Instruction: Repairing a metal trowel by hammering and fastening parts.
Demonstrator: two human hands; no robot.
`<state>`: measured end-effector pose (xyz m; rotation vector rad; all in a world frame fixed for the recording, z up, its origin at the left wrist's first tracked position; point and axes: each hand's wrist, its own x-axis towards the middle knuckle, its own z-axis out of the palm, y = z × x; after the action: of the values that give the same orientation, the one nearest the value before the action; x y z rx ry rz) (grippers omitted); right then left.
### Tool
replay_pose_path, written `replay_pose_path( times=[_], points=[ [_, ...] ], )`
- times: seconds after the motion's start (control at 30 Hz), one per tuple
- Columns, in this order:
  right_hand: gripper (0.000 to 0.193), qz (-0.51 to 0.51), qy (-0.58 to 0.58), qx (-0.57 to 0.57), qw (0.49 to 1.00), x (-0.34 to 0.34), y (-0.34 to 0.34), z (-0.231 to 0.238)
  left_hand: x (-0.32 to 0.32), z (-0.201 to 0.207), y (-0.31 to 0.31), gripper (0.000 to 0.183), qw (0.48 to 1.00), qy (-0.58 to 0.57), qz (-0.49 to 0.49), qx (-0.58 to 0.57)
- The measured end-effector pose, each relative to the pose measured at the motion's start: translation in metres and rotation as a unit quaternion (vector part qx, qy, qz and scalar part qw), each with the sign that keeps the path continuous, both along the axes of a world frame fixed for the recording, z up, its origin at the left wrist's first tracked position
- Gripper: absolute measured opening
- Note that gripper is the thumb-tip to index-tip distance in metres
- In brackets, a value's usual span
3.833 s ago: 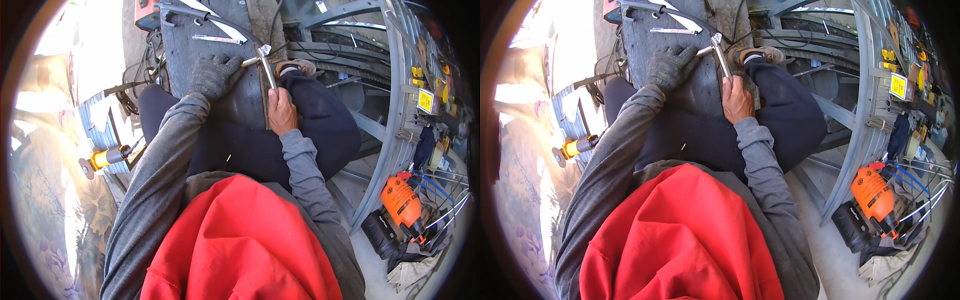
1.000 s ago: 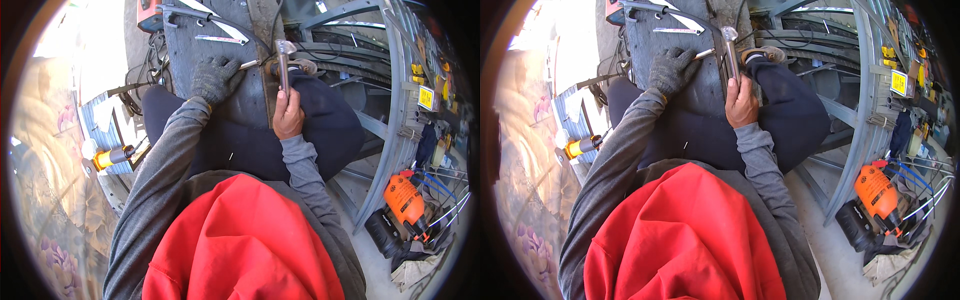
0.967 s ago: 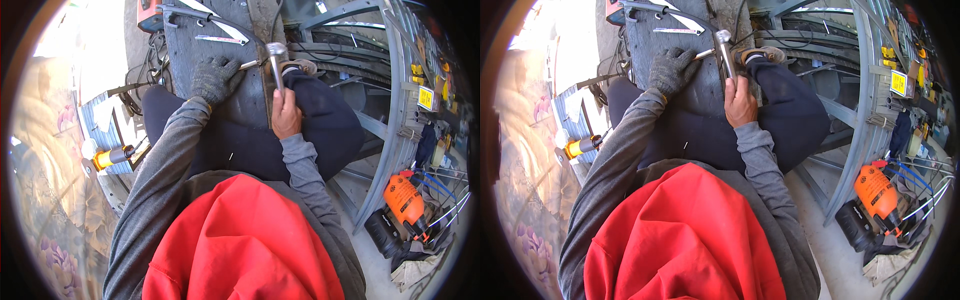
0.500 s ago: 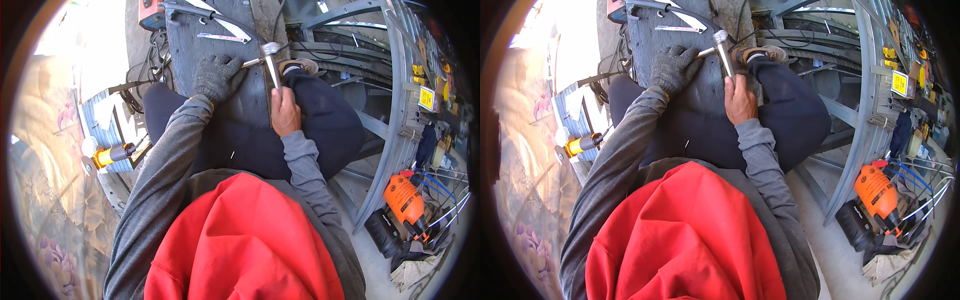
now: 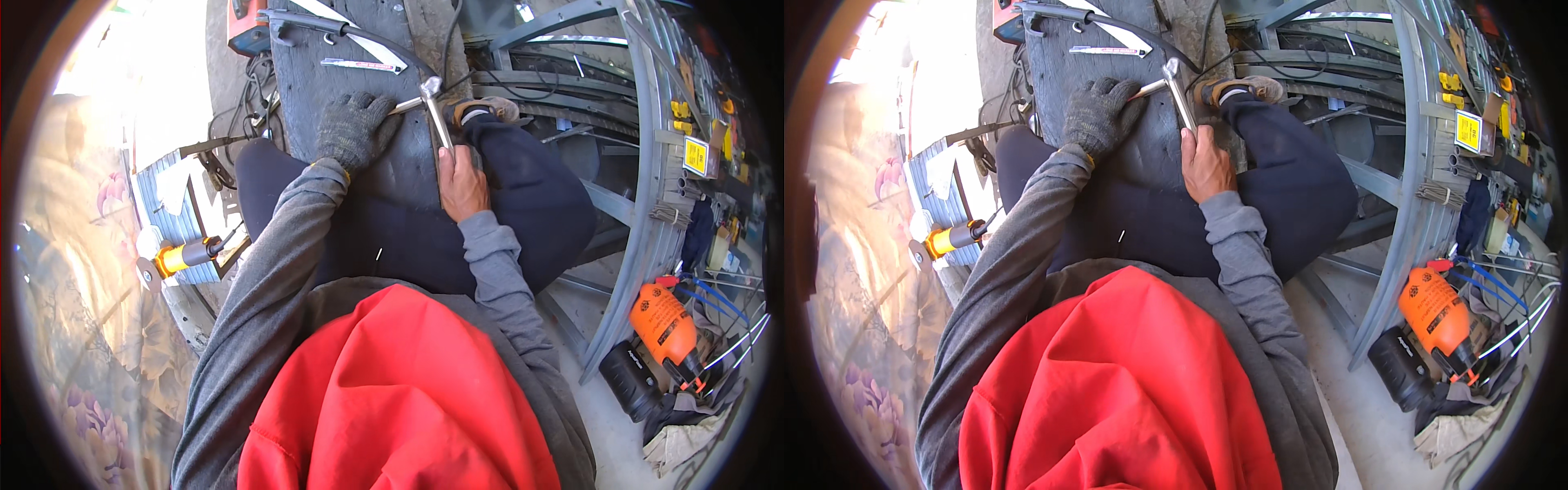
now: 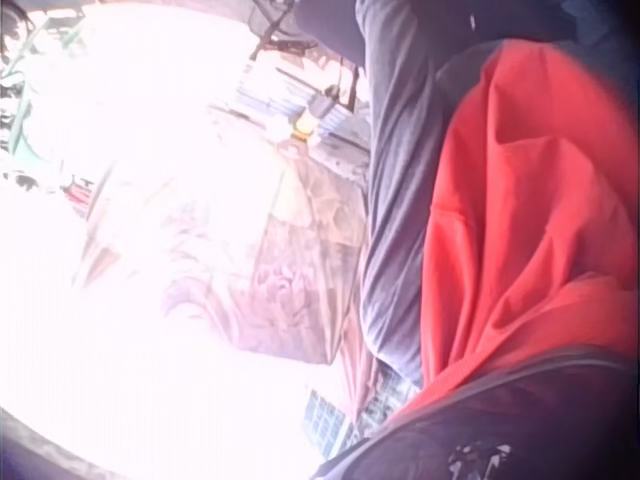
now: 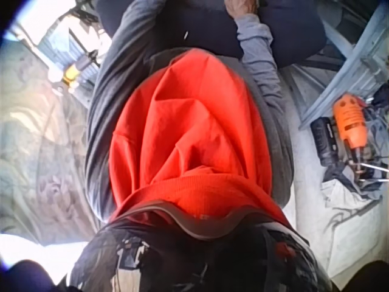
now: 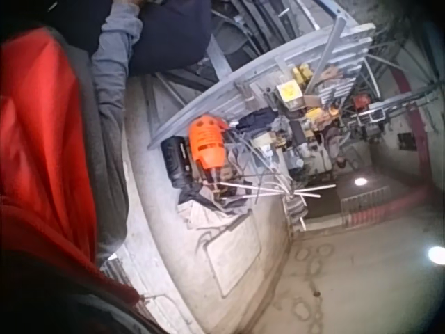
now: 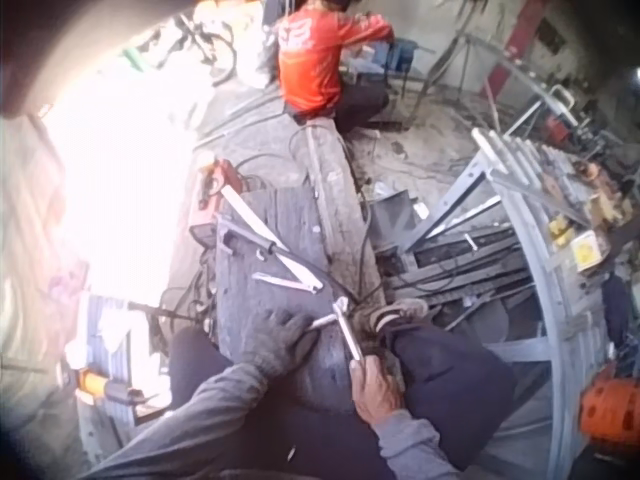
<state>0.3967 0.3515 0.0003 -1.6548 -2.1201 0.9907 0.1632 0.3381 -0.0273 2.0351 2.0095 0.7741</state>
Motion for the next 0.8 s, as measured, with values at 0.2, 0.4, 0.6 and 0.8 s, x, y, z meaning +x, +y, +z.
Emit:
replay_pose_path(
  times=[0.2, 0.4, 0.6, 0.8],
  points=[
    [0.033, -0.041, 0.011, 0.014, 0.999, 0.004, 0.000, -0.008, 0.007, 0.001, -0.002, 0.028, 1.000, 0.010, 0.017, -0.016],
    [0.031, -0.008, 0.006, 0.052, 0.999, 0.002, 0.000, 0.004, 0.010, 0.000, -0.008, 0.027, 0.999, 0.008, 0.033, -0.009],
    [0.024, -0.038, 0.128, 0.182, 0.974, -0.008, 0.001, 0.028, 0.012, 0.006, -0.008, 0.026, 0.999, -0.012, 0.041, -0.021],
    [0.031, 0.025, -0.095, 0.007, 0.995, 0.000, 0.000, 0.018, 0.015, 0.006, -0.012, 0.025, 0.996, -0.042, 0.061, -0.040]
  ],
)
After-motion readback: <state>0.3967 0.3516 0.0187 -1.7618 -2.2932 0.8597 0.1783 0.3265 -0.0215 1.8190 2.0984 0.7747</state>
